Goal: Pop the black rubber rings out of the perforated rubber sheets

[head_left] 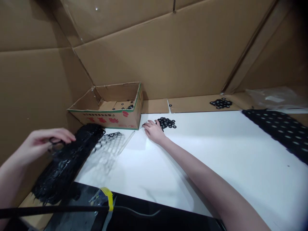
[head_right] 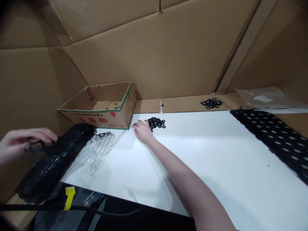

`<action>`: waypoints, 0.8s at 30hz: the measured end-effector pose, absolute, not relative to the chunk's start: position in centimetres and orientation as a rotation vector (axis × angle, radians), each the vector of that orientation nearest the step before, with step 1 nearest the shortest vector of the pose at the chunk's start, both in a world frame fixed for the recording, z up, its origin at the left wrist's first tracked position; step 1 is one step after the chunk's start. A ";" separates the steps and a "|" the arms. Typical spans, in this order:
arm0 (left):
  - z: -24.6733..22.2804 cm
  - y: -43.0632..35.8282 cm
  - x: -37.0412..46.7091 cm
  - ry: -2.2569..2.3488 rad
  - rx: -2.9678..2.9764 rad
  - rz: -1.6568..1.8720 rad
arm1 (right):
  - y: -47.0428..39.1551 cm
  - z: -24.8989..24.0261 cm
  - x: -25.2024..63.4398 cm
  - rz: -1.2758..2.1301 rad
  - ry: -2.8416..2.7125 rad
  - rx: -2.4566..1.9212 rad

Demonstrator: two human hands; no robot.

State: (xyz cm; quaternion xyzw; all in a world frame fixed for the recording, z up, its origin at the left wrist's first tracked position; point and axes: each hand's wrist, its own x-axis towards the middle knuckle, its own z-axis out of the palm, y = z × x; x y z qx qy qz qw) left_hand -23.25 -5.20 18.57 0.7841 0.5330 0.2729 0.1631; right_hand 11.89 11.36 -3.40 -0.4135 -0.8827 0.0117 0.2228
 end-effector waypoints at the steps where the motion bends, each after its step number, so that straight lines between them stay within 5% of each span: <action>1: 17.4 -6.4 -23.9 1.537 2.186 0.668 | 11.4 -3.4 11.9 0.036 -2.444 -1.145; 9: 11.9 -11.3 -26.6 1.560 1.727 -0.153 | 11.3 -3.4 11.8 0.044 -2.448 -1.164; 14: 11.0 -7.6 -23.4 1.473 2.022 -0.071 | 11.2 -3.4 11.8 0.049 -2.440 -1.172; 24: -1.0 -2.7 -18.7 1.832 2.442 -0.080 | 11.2 -3.4 11.9 0.055 -2.437 -1.163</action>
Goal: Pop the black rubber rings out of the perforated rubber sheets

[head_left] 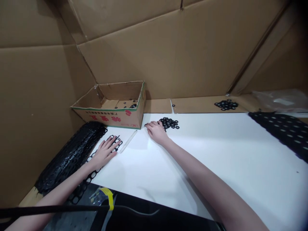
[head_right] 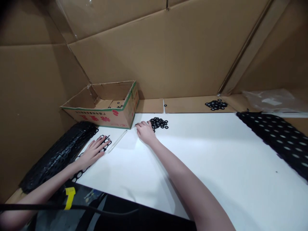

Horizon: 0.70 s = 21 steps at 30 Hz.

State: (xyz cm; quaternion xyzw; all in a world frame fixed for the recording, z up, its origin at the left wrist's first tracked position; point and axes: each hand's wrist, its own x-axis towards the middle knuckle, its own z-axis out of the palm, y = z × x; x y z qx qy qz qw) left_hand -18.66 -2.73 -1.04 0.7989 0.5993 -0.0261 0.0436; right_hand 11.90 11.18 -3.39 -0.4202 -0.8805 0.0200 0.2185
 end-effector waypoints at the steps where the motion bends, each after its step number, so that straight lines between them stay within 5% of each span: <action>1: -1.2 -2.6 -18.7 1.850 2.427 -0.069 | 11.2 -3.4 11.9 0.057 -2.436 -1.162; 21: -1.9 2.8 -19.0 2.139 2.227 -0.045 | 10.7 -2.8 12.6 -0.136 -2.275 -1.443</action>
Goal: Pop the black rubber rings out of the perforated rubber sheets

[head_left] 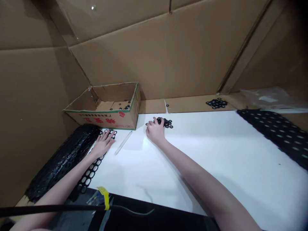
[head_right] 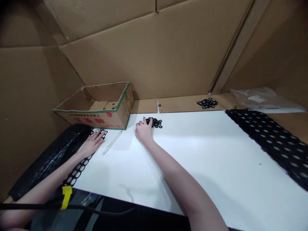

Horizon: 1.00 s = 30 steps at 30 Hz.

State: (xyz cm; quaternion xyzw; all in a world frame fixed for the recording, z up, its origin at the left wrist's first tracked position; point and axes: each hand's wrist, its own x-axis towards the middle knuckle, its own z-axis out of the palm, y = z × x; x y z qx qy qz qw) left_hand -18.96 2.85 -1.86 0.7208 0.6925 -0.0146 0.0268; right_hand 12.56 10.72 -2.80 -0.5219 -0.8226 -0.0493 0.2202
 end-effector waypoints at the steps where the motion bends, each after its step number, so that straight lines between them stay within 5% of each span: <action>1: -1.9 2.9 -19.1 2.144 2.224 -0.046 | 10.7 -2.7 12.8 -0.157 -2.264 -1.467; 9: 0.4 1.4 -14.1 1.778 2.566 0.503 | 10.7 -1.8 15.2 -0.157 -2.129 -1.492; 21: -1.5 0.7 -9.3 1.723 2.379 0.660 | 23.6 -0.3 22.4 0.088 -2.007 -1.822; 30: -1.8 1.4 -9.4 1.702 2.342 0.688 | 24.2 -1.5 24.0 0.211 -2.169 -1.639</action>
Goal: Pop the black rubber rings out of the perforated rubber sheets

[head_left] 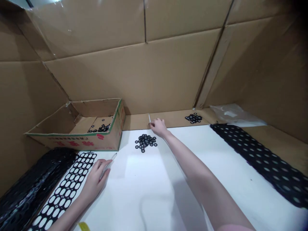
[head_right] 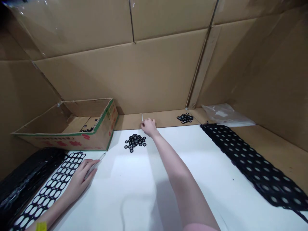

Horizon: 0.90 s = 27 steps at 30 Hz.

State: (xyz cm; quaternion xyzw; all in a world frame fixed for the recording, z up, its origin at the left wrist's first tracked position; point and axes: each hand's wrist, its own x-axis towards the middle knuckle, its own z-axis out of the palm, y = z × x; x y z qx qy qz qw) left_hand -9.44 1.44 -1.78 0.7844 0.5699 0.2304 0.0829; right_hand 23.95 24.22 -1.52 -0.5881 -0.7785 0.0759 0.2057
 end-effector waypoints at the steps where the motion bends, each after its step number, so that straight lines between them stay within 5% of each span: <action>1: -1.8 1.5 -9.5 1.701 2.348 0.687 | 24.0 -1.5 24.0 0.220 -2.170 -1.615; 13: -1.7 1.9 -10.2 1.655 2.404 0.783 | 21.0 -1.1 24.8 0.257 -2.121 -1.511; 23: -2.7 2.3 -11.2 1.628 2.372 0.788 | 11.1 -0.5 48.8 -0.375 -1.672 -2.423; 27: -3.2 2.6 -11.7 1.612 2.374 0.811 | 9.0 -0.5 55.1 -0.104 -1.465 -2.687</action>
